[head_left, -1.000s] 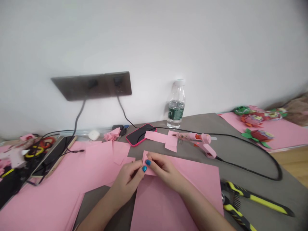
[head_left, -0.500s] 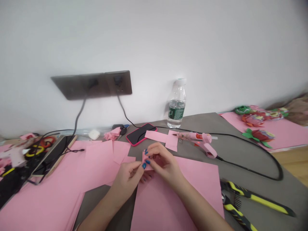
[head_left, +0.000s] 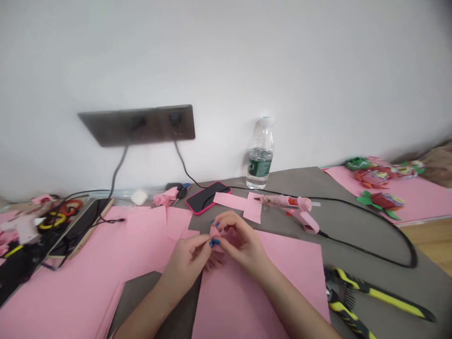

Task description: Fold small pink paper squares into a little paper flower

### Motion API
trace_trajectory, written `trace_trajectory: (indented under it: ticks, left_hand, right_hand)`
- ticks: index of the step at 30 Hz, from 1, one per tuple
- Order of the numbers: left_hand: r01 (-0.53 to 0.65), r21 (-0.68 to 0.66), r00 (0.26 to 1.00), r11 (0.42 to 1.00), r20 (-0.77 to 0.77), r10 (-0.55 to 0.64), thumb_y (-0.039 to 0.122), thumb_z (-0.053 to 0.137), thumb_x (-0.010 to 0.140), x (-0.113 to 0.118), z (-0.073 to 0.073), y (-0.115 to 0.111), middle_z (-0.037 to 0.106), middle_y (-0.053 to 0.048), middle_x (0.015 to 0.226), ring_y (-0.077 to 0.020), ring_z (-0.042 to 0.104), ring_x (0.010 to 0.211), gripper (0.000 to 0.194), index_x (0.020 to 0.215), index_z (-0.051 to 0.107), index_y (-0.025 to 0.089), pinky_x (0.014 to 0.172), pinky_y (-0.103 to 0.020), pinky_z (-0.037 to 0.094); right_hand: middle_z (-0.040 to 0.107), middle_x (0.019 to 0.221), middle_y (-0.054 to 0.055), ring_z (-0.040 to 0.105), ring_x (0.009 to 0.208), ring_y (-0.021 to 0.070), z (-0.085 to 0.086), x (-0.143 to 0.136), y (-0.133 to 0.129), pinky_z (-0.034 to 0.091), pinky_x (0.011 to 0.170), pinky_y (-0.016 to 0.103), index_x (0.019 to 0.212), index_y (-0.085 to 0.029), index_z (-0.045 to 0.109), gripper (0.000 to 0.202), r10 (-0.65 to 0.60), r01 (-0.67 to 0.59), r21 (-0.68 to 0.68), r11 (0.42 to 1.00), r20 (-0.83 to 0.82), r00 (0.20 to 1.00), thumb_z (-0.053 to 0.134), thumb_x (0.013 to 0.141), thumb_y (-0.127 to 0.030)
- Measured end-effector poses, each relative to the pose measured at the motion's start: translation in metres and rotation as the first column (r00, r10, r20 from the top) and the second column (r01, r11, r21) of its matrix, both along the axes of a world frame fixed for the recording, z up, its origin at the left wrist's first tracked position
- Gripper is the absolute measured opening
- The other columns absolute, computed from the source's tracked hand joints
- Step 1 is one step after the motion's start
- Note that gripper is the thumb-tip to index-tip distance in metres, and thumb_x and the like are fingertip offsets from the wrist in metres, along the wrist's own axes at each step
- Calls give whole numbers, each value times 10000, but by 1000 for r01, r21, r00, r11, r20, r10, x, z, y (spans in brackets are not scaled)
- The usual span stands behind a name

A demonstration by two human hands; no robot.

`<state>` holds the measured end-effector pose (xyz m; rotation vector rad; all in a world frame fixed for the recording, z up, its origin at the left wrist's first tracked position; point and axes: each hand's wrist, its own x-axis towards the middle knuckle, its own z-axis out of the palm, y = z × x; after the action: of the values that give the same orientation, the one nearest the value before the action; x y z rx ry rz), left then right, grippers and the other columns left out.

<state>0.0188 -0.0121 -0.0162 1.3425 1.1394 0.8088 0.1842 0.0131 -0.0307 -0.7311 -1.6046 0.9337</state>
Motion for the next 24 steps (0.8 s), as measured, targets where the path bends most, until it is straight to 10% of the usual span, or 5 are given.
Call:
trace_trajectory:
  ticks: [24]
  left_hand:
    - [-24, 12, 999, 1000, -22, 24, 390, 557, 919, -2, 0, 2, 658, -18, 609, -160, 673, 496, 295, 915, 725, 147, 447, -212, 485]
  right_hand:
    - [617, 937, 70, 619, 904, 202, 1, -1, 2, 511, 759, 325, 831, -216, 589, 102, 44, -44, -52, 998, 5, 999, 583, 894, -137]
